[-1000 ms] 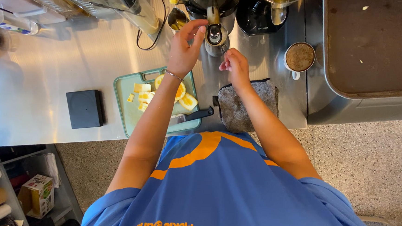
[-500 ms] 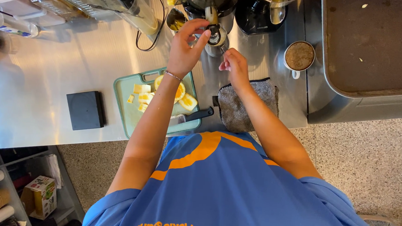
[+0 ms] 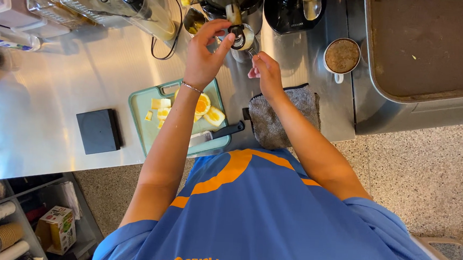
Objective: The recorder cuts an orange into several pieces on a cutting board and then feeds the pieces into a juicing machine to make fresh orange juice.
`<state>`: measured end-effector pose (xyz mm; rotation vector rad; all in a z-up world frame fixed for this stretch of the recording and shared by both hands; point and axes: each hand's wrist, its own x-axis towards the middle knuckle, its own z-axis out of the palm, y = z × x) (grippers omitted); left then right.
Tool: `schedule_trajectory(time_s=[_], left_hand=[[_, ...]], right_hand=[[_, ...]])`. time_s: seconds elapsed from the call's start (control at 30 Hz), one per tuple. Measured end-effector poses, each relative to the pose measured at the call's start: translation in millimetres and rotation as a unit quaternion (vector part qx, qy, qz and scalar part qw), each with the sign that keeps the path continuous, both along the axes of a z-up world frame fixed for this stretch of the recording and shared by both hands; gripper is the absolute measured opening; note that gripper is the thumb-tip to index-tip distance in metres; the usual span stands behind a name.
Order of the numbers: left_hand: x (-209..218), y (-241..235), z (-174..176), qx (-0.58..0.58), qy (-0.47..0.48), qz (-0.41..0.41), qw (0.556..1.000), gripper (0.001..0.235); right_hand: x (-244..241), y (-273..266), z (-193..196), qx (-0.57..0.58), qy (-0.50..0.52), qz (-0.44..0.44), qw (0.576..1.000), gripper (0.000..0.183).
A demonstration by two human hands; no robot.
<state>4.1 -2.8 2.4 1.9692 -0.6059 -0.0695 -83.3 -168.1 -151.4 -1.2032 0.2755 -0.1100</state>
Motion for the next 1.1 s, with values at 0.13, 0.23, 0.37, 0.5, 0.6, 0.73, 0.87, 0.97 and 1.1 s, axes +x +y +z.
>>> schedule_trajectory(time_s=[0.13, 0.23, 0.37, 0.5, 0.6, 0.73, 0.87, 0.97, 1.1], left_hand=[[0, 0, 2, 0.011, 0.000, 0.000, 1.000, 0.033], [-1, 0, 4, 0.013, -0.003, 0.001, 1.000, 0.032], [0, 1, 6, -0.005, -0.083, -0.037, 0.996, 0.034], [0, -1, 5, 0.032, -0.152, -0.039, 0.987, 0.034], [-4, -5, 15, 0.113, -0.210, -0.014, 0.971, 0.034], [-9, -7, 16, 0.135, -0.249, 0.011, 0.959, 0.035], [-1, -5, 25, 0.119, -0.263, 0.001, 0.957, 0.034], [19, 8, 30, 0.045, -0.229, 0.014, 0.972, 0.028], [76, 3, 52, -0.082, -0.051, 0.135, 0.986, 0.035]], right_hand=[[0, 1, -1, -0.006, -0.007, 0.001, 1.000, 0.032], [-1, 1, 6, -0.004, -0.011, 0.000, 1.000, 0.031], [-1, 1, 12, 0.002, -0.009, 0.004, 1.000, 0.031], [-1, 0, 10, 0.010, -0.016, 0.005, 1.000, 0.030], [-1, 0, 10, 0.018, -0.007, 0.001, 1.000, 0.029], [0, 0, 16, 0.006, -0.016, 0.003, 1.000, 0.028], [4, -1, 13, 0.038, -0.016, 0.007, 0.999, 0.027], [2, -4, 10, 0.034, -0.007, 0.011, 0.999, 0.026], [0, -10, 7, 0.000, 0.016, 0.006, 1.000, 0.029]])
